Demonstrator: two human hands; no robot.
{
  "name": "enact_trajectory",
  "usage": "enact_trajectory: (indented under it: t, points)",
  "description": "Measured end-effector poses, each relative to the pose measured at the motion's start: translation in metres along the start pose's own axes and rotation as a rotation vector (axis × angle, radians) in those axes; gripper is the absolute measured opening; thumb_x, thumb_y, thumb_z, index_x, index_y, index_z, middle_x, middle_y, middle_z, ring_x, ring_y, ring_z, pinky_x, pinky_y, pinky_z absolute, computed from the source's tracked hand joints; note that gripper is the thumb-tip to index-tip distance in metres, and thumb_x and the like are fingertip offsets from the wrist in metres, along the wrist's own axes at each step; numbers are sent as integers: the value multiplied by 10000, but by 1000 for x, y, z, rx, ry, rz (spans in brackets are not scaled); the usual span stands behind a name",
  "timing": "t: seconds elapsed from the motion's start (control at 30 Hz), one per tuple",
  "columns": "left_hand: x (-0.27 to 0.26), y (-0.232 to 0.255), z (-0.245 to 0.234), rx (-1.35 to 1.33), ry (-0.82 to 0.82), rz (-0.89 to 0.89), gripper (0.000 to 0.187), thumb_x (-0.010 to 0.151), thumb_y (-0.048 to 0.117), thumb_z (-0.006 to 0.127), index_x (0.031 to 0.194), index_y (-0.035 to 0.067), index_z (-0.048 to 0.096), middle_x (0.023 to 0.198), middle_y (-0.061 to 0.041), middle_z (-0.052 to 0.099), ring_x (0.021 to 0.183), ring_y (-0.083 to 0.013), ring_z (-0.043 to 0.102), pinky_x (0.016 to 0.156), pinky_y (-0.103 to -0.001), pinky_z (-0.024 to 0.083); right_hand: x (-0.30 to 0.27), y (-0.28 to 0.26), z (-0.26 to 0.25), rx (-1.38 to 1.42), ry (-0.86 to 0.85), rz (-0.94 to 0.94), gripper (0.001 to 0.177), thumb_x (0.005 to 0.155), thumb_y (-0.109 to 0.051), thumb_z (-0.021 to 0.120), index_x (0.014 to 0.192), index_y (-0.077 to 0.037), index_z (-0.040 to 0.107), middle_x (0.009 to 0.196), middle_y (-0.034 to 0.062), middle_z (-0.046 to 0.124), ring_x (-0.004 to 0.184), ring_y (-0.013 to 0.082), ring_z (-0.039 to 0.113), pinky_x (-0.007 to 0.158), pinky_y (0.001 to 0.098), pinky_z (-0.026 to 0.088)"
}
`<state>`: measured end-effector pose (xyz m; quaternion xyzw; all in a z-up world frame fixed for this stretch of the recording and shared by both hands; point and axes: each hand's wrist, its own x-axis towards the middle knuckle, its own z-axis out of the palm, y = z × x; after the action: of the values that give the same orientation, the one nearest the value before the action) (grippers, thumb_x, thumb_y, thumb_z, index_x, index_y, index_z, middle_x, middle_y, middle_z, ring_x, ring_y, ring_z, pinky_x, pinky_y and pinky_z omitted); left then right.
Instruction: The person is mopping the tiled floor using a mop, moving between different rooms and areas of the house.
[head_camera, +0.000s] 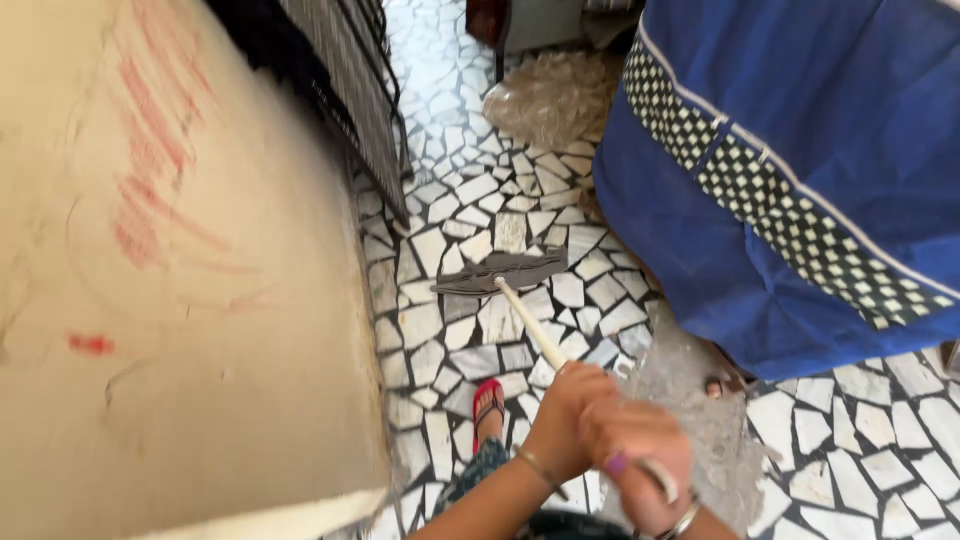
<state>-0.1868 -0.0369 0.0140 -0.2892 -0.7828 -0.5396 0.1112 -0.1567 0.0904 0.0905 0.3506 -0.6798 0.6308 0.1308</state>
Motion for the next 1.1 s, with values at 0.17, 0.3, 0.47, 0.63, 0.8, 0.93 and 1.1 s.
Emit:
enact_trajectory:
  t: [0.17, 0.3, 0.47, 0.63, 0.8, 0.93, 1.1]
  points:
    - [14, -90, -14, -34, -170, 50, 162, 844, 210, 669, 757, 121, 565, 807, -36, 604, 884, -269, 577, 886, -378, 465, 18, 57, 13, -88, -115, 45, 157, 790, -31, 574, 649, -28, 505, 665, 95, 546, 634, 259, 587, 594, 350, 473]
    - [60, -164, -23, -145, -162, 4, 81, 848, 152, 681, 814, 110, 620, 984, -57, 694, 1064, -301, 618, 985, -373, 483, 59, 116, 17, -154, -55, 132, 162, 764, 39, 569, 626, -21, 507, 664, 91, 542, 597, 243, 555, 570, 341, 433]
    - [138, -247, -44, -165, -183, 44, 80, 913, 146, 671, 850, 124, 627, 1114, -57, 721, 1228, -302, 631, 1156, -369, 442, 134, 190, 12, -213, 28, 123, 194, 786, 48, 557, 615, -27, 505, 664, 84, 550, 605, 228, 557, 582, 325, 435]
    - [209, -339, -40, -25, -261, 53, 133, 812, 156, 747, 809, 147, 614, 971, -33, 702, 1117, -236, 636, 1218, -386, 427, 184, 261, -4, -275, 102, 182, 215, 887, 35, 570, 678, 3, 539, 738, 72, 610, 696, 180, 612, 671, 298, 488]
    - [236, -372, -43, 74, -341, -110, 150, 746, 92, 725, 783, 124, 583, 933, -26, 668, 1157, -273, 602, 1090, -359, 468, 200, 283, -9, -378, 111, 474, 98, 899, -76, 646, 829, -11, 666, 976, 63, 691, 792, 184, 675, 686, 290, 530]
    - [224, -361, -31, 191, -438, -210, 98, 785, 76, 681, 814, 138, 610, 1000, -8, 665, 1215, -261, 581, 1028, -422, 472, 180, 280, -15, -474, 81, 627, 124, 900, -187, 684, 869, -75, 727, 1104, 31, 721, 798, 188, 716, 646, 280, 543]
    - [179, -302, -10, 236, -421, -249, 133, 736, 68, 690, 823, 154, 637, 1055, -26, 637, 1254, -265, 526, 1137, -569, 329, 131, 236, -22, -546, 36, 651, 123, 873, -225, 700, 853, -112, 746, 1091, -7, 752, 717, 169, 734, 640, 280, 557]
